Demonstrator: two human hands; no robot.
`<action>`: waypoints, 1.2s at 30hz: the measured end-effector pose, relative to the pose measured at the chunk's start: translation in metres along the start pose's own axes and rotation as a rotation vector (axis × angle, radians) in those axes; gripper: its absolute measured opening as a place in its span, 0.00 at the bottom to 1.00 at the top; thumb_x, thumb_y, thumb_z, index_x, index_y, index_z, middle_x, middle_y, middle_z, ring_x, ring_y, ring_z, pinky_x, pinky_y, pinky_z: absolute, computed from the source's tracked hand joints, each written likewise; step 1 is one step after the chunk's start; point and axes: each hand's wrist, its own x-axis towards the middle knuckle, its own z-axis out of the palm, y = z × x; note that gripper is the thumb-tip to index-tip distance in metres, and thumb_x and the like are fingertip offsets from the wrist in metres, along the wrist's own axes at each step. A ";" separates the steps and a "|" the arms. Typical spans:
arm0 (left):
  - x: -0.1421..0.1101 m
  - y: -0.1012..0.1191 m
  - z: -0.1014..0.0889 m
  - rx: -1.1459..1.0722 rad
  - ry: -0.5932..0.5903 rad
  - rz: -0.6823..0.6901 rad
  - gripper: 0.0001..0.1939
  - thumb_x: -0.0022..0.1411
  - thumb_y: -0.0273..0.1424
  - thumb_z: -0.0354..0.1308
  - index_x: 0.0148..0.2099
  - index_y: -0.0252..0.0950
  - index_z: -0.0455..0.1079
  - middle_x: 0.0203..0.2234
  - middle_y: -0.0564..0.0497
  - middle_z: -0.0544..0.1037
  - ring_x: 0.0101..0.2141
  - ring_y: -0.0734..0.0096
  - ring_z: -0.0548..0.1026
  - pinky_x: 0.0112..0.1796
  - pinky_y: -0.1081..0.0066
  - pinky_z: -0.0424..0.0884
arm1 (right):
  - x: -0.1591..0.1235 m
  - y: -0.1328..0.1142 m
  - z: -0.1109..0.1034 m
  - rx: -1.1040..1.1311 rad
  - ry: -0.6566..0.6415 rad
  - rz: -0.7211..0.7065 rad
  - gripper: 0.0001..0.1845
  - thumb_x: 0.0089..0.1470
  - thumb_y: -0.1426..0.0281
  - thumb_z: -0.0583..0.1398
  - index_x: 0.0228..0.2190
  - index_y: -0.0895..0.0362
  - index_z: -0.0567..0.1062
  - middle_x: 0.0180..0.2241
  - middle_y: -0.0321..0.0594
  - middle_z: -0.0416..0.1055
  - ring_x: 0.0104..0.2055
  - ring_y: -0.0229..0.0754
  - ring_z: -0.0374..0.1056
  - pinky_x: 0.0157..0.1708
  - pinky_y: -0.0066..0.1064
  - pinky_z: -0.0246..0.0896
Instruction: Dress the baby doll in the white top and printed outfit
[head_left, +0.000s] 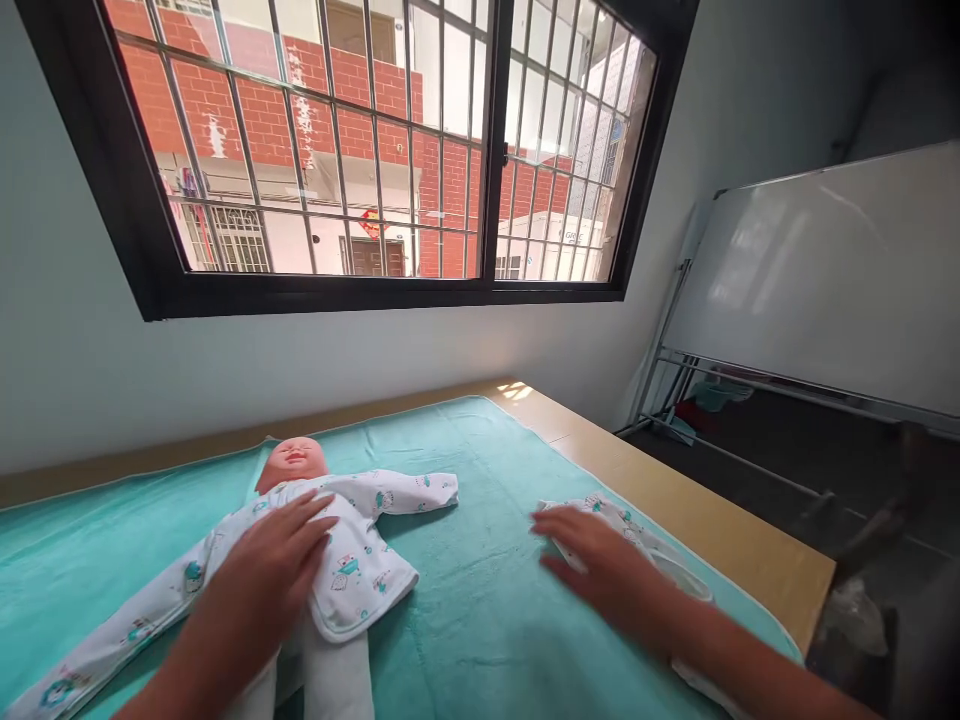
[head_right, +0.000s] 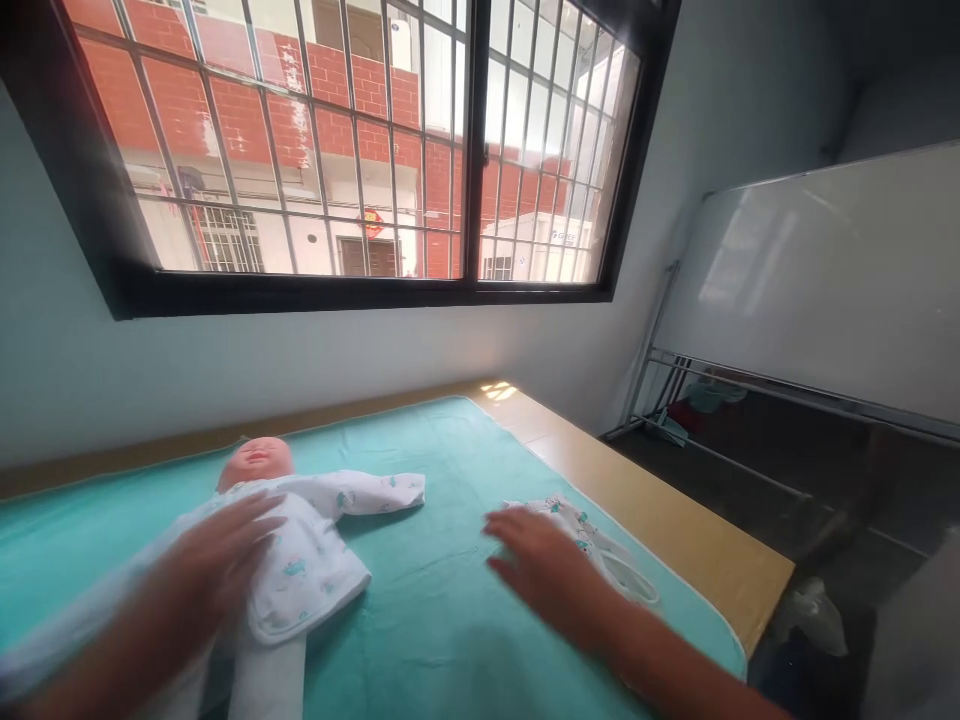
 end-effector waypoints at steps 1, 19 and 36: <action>-0.003 0.012 0.001 -0.051 0.017 0.044 0.18 0.64 0.41 0.46 0.48 0.50 0.75 0.55 0.54 0.75 0.57 0.53 0.70 0.60 0.50 0.64 | 0.001 0.017 -0.014 -0.057 0.000 0.108 0.19 0.60 0.61 0.57 0.52 0.45 0.74 0.55 0.41 0.71 0.55 0.53 0.67 0.54 0.46 0.63; -0.011 0.040 -0.102 -0.826 -0.073 -0.122 0.25 0.59 0.45 0.58 0.58 0.51 0.67 0.58 0.55 0.71 0.54 0.59 0.71 0.52 0.62 0.72 | 0.094 -0.165 -0.082 0.512 -0.289 -0.219 0.09 0.46 0.66 0.66 0.24 0.56 0.72 0.28 0.34 0.68 0.31 0.38 0.62 0.32 0.32 0.59; -0.033 0.020 -0.178 -1.525 0.316 -0.326 0.14 0.54 0.43 0.65 0.29 0.40 0.67 0.18 0.58 0.68 0.20 0.75 0.66 0.21 0.76 0.64 | 0.176 -0.212 -0.076 0.551 -0.507 -0.568 0.09 0.56 0.66 0.64 0.36 0.56 0.82 0.37 0.41 0.76 0.41 0.42 0.71 0.42 0.36 0.68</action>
